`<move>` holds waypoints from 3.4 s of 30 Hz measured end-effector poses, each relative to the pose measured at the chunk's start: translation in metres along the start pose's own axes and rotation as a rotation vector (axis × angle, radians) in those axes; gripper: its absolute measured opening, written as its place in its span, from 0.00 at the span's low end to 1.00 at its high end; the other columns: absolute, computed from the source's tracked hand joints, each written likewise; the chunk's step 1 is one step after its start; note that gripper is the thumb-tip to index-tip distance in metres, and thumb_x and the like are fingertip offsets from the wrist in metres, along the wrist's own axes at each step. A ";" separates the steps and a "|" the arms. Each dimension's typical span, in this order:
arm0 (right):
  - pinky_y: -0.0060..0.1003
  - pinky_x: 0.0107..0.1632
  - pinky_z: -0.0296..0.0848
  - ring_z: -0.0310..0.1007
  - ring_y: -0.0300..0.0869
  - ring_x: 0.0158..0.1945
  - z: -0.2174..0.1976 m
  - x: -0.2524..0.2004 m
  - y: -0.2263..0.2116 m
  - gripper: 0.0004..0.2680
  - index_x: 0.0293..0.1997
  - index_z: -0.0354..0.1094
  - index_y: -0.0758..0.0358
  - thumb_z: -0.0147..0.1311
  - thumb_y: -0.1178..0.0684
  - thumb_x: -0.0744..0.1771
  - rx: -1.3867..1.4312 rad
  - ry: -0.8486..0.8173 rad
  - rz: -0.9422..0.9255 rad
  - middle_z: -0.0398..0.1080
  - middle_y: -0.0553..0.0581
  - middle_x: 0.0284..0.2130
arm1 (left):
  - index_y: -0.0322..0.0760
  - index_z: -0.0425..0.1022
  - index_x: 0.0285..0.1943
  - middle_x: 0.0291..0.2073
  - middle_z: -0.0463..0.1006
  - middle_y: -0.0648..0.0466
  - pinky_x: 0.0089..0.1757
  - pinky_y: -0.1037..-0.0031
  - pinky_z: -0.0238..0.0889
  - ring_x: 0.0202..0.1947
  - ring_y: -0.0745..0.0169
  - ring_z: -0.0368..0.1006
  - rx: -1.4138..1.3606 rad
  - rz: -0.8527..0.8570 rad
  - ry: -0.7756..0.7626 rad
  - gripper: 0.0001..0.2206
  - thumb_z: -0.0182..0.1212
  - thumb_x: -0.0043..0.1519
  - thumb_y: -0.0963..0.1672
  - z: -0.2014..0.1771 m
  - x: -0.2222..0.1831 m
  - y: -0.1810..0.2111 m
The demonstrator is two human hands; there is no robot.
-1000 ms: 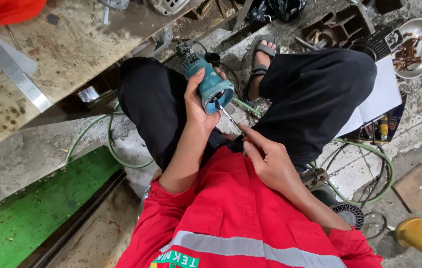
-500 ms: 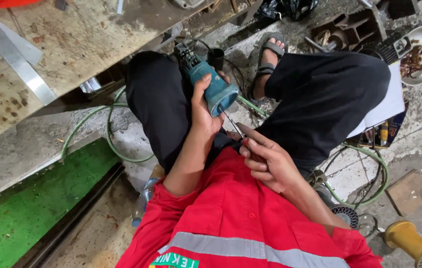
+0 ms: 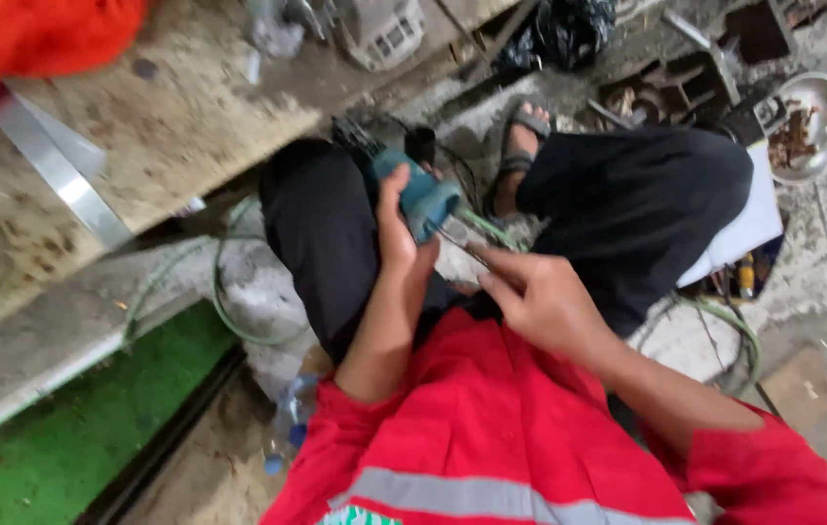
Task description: Disassembling a power tool motor, inspecting the rotor and bearings, applying a substance from a small bottle, and reassembling the unit.
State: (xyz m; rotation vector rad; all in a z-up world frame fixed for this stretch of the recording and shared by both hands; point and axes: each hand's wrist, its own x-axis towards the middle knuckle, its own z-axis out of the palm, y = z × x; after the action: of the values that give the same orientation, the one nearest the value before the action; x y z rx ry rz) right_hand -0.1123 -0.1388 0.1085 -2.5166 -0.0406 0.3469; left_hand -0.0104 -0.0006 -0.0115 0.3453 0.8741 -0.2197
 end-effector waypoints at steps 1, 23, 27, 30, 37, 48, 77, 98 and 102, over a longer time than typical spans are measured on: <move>0.34 0.21 0.68 0.68 0.43 0.23 0.004 -0.003 0.007 0.14 0.60 0.73 0.57 0.56 0.54 0.67 0.557 -0.089 0.259 0.74 0.60 0.27 | 0.31 0.78 0.45 0.37 0.83 0.44 0.44 0.58 0.77 0.38 0.50 0.82 -0.024 -0.005 -0.027 0.15 0.74 0.54 0.44 -0.002 0.000 0.001; 0.53 0.36 0.79 0.80 0.55 0.33 0.011 -0.006 -0.019 0.13 0.58 0.77 0.46 0.55 0.46 0.68 -0.019 -0.007 0.125 0.78 0.60 0.29 | 0.30 0.78 0.46 0.40 0.83 0.42 0.47 0.54 0.77 0.41 0.47 0.82 0.006 -0.047 0.048 0.18 0.77 0.52 0.45 -0.007 0.011 -0.008; 0.40 0.45 0.80 0.81 0.38 0.38 0.008 -0.027 0.002 0.18 0.61 0.75 0.36 0.62 0.41 0.63 0.591 -0.130 0.552 0.81 0.46 0.33 | 0.31 0.78 0.46 0.40 0.83 0.43 0.47 0.59 0.78 0.40 0.49 0.82 0.037 -0.081 0.001 0.18 0.77 0.52 0.45 0.000 -0.012 -0.007; 0.31 0.24 0.80 0.81 0.36 0.34 0.001 -0.030 -0.017 0.25 0.74 0.59 0.52 0.54 0.50 0.66 1.502 -0.207 0.978 0.76 0.56 0.49 | 0.31 0.78 0.45 0.40 0.83 0.43 0.46 0.59 0.77 0.40 0.49 0.82 0.017 -0.099 0.023 0.18 0.77 0.52 0.45 0.003 -0.026 0.000; 0.35 0.24 0.61 0.65 0.42 0.26 -0.001 -0.004 -0.027 0.15 0.64 0.72 0.52 0.52 0.50 0.69 0.898 -0.134 0.647 0.71 0.60 0.29 | 0.33 0.79 0.44 0.39 0.83 0.45 0.46 0.60 0.78 0.39 0.51 0.82 0.055 -0.065 0.003 0.18 0.78 0.52 0.46 0.004 -0.015 0.002; 0.42 0.47 0.80 0.82 0.45 0.44 -0.020 -0.018 -0.005 0.19 0.62 0.73 0.55 0.64 0.47 0.64 0.597 -0.111 0.409 0.81 0.60 0.39 | 0.32 0.77 0.48 0.41 0.82 0.44 0.48 0.58 0.77 0.43 0.50 0.81 0.055 -0.043 -0.117 0.18 0.75 0.56 0.47 -0.005 -0.014 -0.008; 0.41 0.35 0.74 0.72 0.45 0.26 -0.007 0.035 0.007 0.12 0.52 0.73 0.50 0.68 0.48 0.65 0.491 0.240 0.159 0.67 0.50 0.19 | 0.37 0.73 0.47 0.36 0.77 0.47 0.28 0.57 0.79 0.31 0.52 0.76 0.356 -0.201 -0.002 0.21 0.71 0.55 0.53 0.026 -0.060 -0.009; 0.54 0.38 0.73 0.75 0.58 0.37 -0.003 0.068 0.027 0.14 0.54 0.66 0.66 0.61 0.51 0.67 0.441 0.187 0.217 0.70 0.67 0.32 | 0.42 0.72 0.67 0.67 0.70 0.37 0.65 0.49 0.57 0.69 0.33 0.63 1.421 0.656 -0.612 0.19 0.54 0.66 0.37 0.030 -0.065 0.006; 0.55 0.38 0.73 0.75 0.61 0.39 0.001 0.069 0.029 0.14 0.54 0.65 0.68 0.61 0.51 0.67 0.450 0.206 0.215 0.70 0.69 0.33 | 0.43 0.73 0.66 0.66 0.71 0.38 0.65 0.50 0.59 0.69 0.35 0.64 1.424 0.698 -0.601 0.18 0.55 0.66 0.37 0.028 -0.058 0.003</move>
State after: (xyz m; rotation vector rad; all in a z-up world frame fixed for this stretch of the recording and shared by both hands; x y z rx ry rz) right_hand -0.0476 -0.1551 0.0752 -2.0973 0.3528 0.1559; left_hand -0.0263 -0.0057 0.0511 1.7644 -0.1724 -0.2418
